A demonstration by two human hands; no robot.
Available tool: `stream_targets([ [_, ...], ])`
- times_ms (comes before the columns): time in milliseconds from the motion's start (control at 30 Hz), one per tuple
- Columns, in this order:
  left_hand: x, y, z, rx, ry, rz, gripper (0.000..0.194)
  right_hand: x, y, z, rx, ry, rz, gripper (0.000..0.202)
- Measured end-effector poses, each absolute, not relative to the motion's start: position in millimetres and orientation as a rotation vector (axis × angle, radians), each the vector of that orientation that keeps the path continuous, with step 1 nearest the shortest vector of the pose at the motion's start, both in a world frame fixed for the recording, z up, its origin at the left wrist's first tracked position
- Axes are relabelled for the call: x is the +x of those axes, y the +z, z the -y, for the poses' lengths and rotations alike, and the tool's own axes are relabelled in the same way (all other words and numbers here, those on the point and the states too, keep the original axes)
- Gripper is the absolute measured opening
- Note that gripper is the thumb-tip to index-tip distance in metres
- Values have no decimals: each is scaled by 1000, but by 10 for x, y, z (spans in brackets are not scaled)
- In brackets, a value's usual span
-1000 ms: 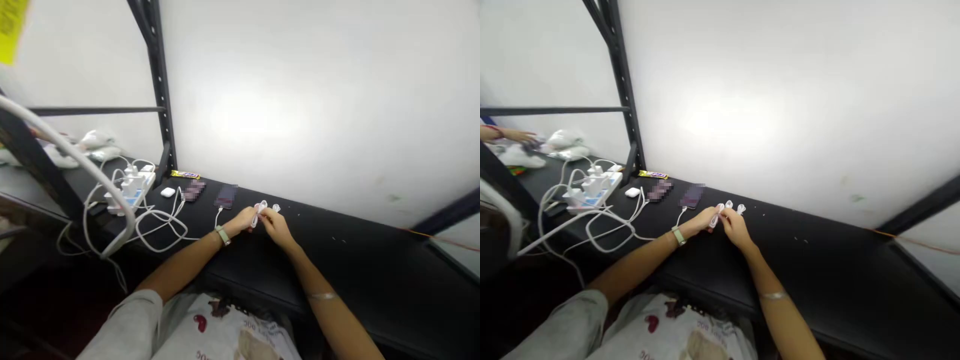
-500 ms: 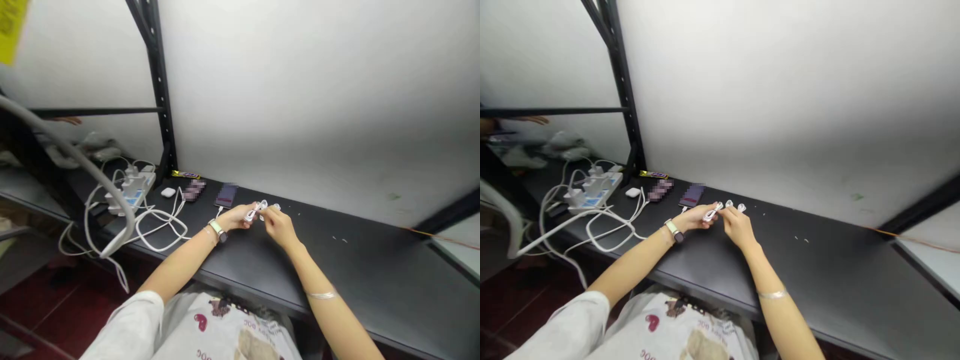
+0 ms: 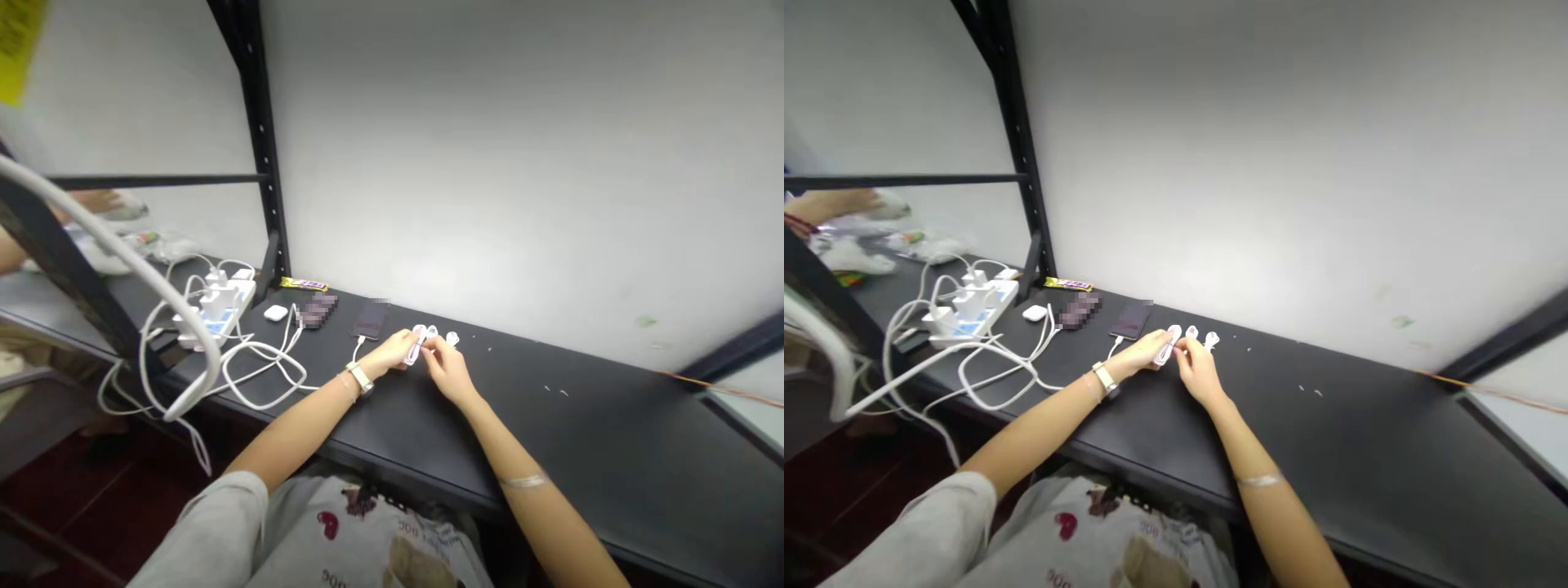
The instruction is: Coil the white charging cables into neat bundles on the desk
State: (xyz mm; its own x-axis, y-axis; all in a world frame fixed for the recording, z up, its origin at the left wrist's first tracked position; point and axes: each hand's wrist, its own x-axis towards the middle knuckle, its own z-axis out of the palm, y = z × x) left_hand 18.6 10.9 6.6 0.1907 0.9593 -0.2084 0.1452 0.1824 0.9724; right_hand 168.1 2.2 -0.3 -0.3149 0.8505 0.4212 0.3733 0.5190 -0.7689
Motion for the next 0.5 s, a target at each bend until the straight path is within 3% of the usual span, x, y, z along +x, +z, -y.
stream_targets([
  [333, 176, 34, -122, 1514, 746, -1418, 32, 1665, -279, -171, -1013, 965, 1764, 28],
  [500, 3, 158, -137, 1699, 886, -1741, 32, 1659, -390, -245, -995, 1010, 1724, 24],
])
